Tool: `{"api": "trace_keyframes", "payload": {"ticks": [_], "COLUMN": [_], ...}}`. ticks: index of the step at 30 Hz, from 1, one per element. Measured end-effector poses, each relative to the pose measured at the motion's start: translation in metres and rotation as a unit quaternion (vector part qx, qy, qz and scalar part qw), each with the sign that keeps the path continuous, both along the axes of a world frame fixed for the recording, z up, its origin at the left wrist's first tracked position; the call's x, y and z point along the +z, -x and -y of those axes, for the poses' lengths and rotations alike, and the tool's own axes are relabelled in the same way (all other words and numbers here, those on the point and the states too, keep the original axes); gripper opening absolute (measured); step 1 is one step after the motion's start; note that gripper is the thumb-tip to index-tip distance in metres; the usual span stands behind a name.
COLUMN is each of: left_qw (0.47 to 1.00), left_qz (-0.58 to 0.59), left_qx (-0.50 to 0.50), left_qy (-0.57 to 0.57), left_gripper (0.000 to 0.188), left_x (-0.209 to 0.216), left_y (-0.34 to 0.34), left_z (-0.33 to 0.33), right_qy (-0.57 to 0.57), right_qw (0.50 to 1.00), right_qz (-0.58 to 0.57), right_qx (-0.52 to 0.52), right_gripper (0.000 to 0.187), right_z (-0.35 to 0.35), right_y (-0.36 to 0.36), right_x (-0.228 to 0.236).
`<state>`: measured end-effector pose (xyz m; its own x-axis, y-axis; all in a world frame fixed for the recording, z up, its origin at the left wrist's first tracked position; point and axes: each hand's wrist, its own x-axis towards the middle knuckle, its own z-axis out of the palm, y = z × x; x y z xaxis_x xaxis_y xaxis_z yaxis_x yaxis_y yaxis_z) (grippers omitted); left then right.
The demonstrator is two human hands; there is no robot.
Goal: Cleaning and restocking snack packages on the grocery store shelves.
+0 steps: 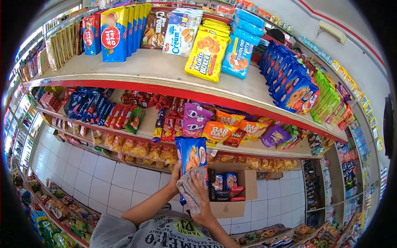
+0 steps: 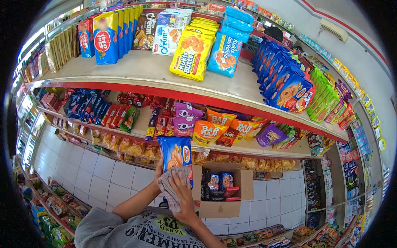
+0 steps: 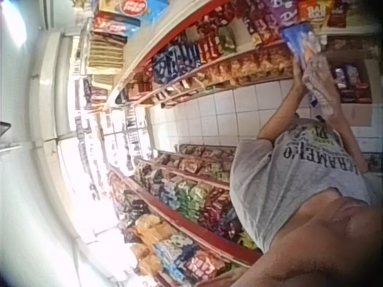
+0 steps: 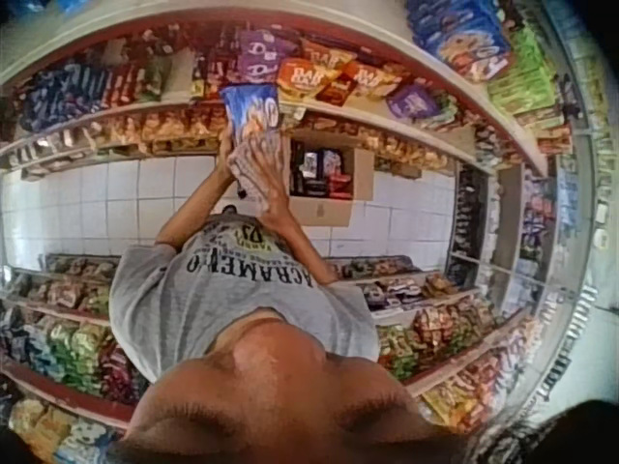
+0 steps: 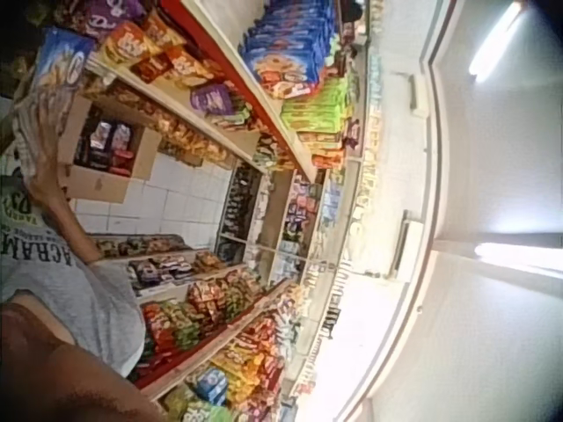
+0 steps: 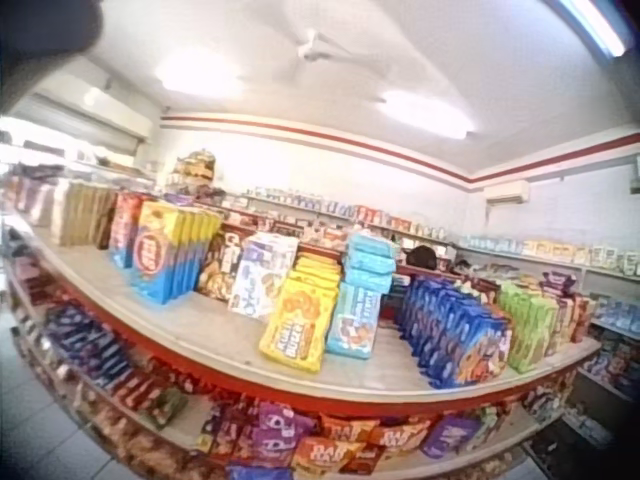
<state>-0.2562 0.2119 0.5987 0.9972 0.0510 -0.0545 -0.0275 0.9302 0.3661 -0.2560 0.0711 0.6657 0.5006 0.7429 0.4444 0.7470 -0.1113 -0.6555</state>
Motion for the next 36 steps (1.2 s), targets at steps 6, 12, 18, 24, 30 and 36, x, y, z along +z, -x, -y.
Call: {"api": "trace_keyframes", "payload": {"ticks": [6, 12, 18, 24, 30, 36], "left_qw": [0.972, 1.000, 0.982, 0.995, 0.987, 0.994], "left_qz": [-0.080, -0.005, -0.005, -0.005, -0.033, -0.014], "left_qx": [0.013, 0.020, -0.029, 0.090, 0.012, 0.107], "left_qy": [-0.221, -0.019, -0.185, -0.042, -0.158, -0.012], "left_gripper": [0.071, 0.071, 0.069, 0.064, 0.066, 0.070], "left_x": [0.009, 0.022, 0.015, 0.036, 0.000, 0.005], "left_y": [0.036, 0.035, 0.056, 0.044, 0.054, 0.040], "left_z": [0.013, -0.030, 0.012, -0.013, 0.021, 0.006], "right_qy": [-0.114, -0.019, -0.119, -0.033, -0.137, -0.069], "right_qw": [0.970, 1.000, 0.991, 0.999, 0.920, 0.993], "right_qz": [-0.201, -0.006, 0.053, 0.002, -0.363, 0.061], "right_qx": [-0.079, 0.002, -0.027, 0.033, 0.049, 0.069], "right_gripper": [0.039, 0.049, 0.045, 0.045, 0.034, 0.047], "right_z": [-0.031, -0.023, -0.030, -0.011, -0.002, -0.004], "right_y": [-0.029, 0.041, -0.004, 0.033, 0.002, 0.019], "right_x": [0.006, 0.009, 0.036, 0.005, -0.004, 0.014]}}
